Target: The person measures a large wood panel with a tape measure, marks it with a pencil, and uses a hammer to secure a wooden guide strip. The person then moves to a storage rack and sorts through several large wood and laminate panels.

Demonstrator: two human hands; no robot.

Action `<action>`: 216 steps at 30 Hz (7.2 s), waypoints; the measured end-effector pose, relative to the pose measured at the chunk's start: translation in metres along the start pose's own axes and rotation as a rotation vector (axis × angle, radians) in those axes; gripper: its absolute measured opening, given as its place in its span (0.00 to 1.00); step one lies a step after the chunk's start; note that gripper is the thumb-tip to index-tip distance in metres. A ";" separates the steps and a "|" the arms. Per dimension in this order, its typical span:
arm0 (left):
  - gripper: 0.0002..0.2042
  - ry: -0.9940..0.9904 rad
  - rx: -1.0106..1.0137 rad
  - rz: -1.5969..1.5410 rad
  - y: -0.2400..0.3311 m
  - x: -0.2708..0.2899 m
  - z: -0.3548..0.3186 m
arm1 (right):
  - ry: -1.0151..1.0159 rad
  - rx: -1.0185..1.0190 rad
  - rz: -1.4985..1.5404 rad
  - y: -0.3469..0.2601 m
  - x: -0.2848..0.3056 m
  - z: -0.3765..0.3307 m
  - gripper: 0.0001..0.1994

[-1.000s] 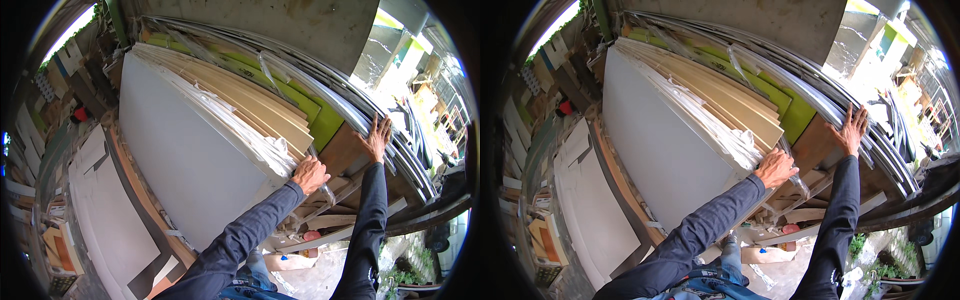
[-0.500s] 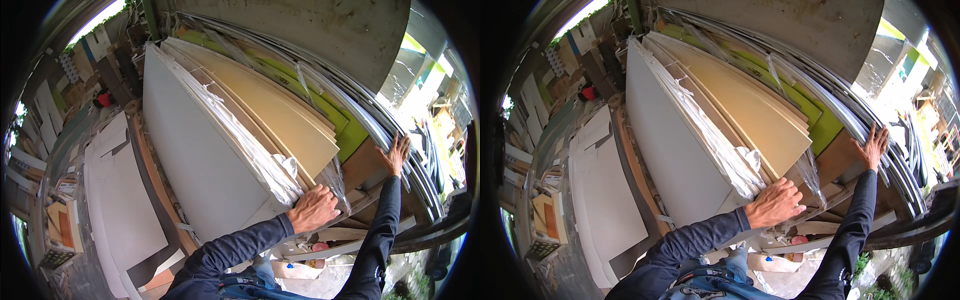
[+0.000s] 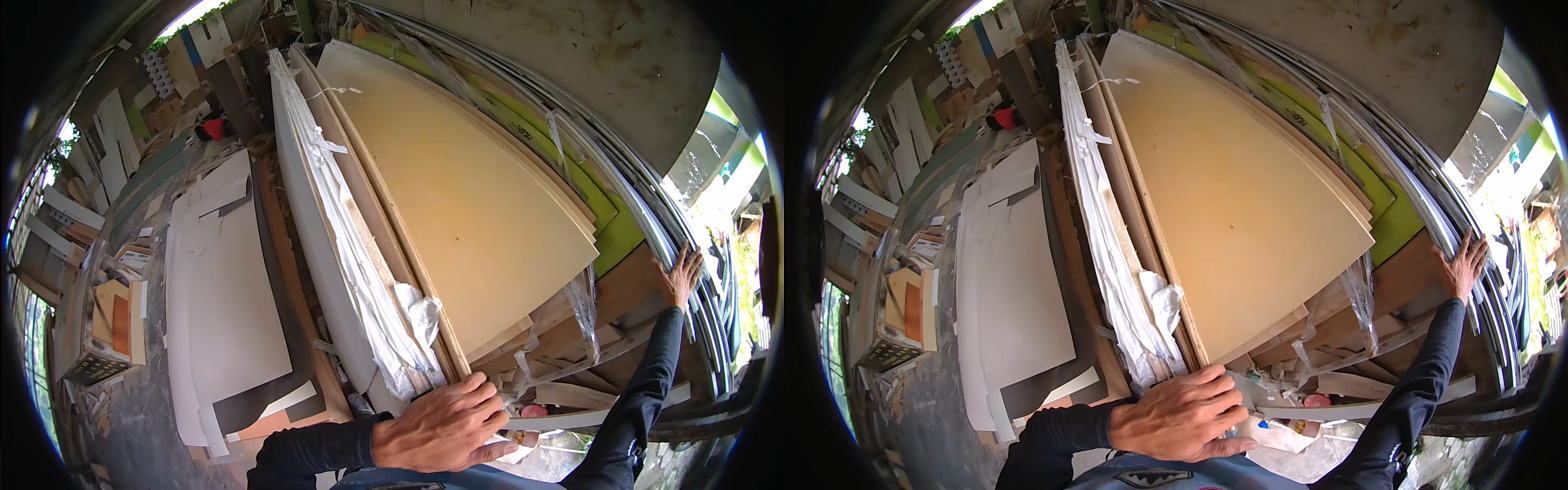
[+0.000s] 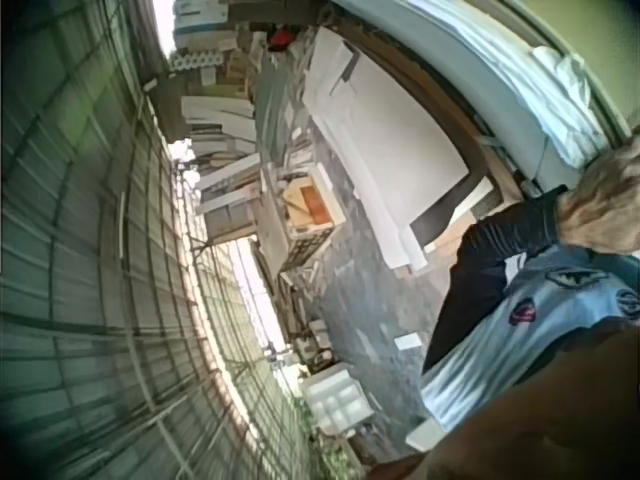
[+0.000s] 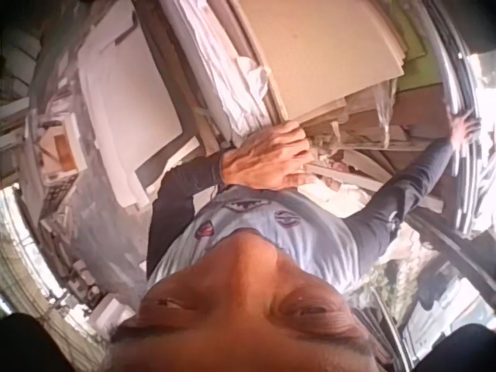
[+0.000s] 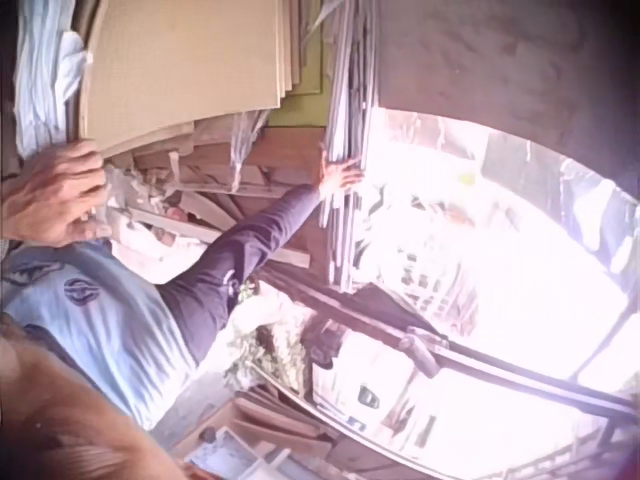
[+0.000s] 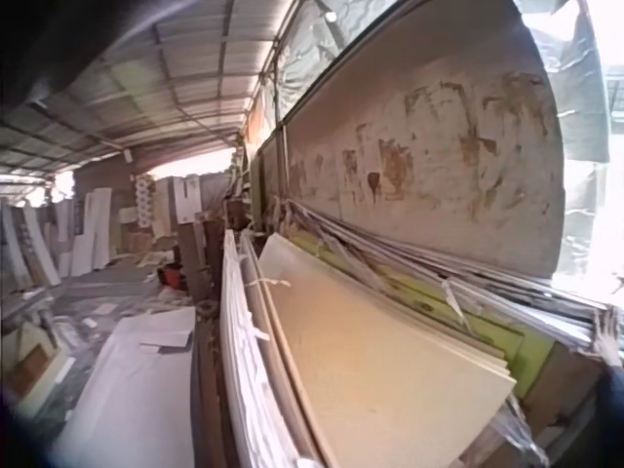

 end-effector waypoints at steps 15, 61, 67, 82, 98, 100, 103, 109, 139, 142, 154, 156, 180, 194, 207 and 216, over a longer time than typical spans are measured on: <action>0.14 -0.061 0.075 0.000 0.056 0.059 -0.123 | -0.174 0.008 -0.072 0.011 -0.026 0.021 0.54; 0.09 -0.025 0.131 0.093 0.076 0.086 -0.167 | -0.032 -0.505 1.250 -0.210 0.011 -0.104 0.24; 0.09 -0.002 0.117 0.094 0.076 0.086 -0.169 | -0.120 -0.371 1.296 -0.202 0.035 -0.112 0.24; 0.10 -0.090 0.116 0.049 0.071 0.081 -0.173 | 0.035 -0.189 2.004 -0.183 0.125 -0.215 0.15; 0.10 -0.037 0.097 0.095 0.074 0.077 -0.163 | 0.090 0.531 2.384 -0.199 0.356 -0.400 0.18; 0.10 -0.045 0.113 0.077 0.073 0.078 -0.163 | 0.080 0.824 2.465 -0.212 0.384 -0.418 0.21; 0.10 -0.030 0.133 0.101 0.072 0.080 -0.161 | 0.153 1.216 2.551 -0.231 0.420 -0.440 0.25; 0.10 -0.022 0.170 0.062 0.070 0.085 -0.155 | -0.171 1.280 2.783 -0.267 0.428 -0.486 0.24; 0.20 -0.109 0.466 0.255 -0.012 0.126 -0.141 | 0.111 -0.635 1.161 -0.243 0.020 -0.115 0.33; 0.19 -0.100 0.455 0.271 -0.010 0.128 -0.141 | -0.101 -0.570 1.371 -0.240 0.013 -0.097 0.32; 0.18 0.010 0.381 0.256 -0.011 0.132 -0.150 | -0.138 -0.840 2.091 -0.247 -0.005 -0.082 0.12; 0.18 0.031 0.381 0.271 -0.008 0.134 -0.152 | -0.152 -0.888 2.283 -0.256 0.022 -0.100 0.09; 0.13 -0.009 0.425 0.229 -0.012 0.131 -0.150 | -0.376 -0.771 2.724 -0.217 0.266 -0.337 0.07; 0.17 0.190 0.544 0.302 -0.002 0.136 -0.142 | -0.655 0.946 2.633 -0.280 0.384 -0.432 0.11; 0.32 -0.168 0.551 0.317 -0.017 0.124 -0.143 | -1.338 0.755 2.923 -0.321 0.390 -0.486 0.12; 0.30 -0.129 0.516 0.287 -0.013 0.125 -0.134 | 0.146 -0.441 1.305 -0.281 0.063 -0.163 0.23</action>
Point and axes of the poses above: each hand's wrist, its own z-axis towards the middle knuckle, its own x-axis out of the back of the hand, y = z × x, the point moved 7 cm from there along z, towards the middle knuckle, and after that the axes turned 10 degrees about -z, right-handed, at the moved point
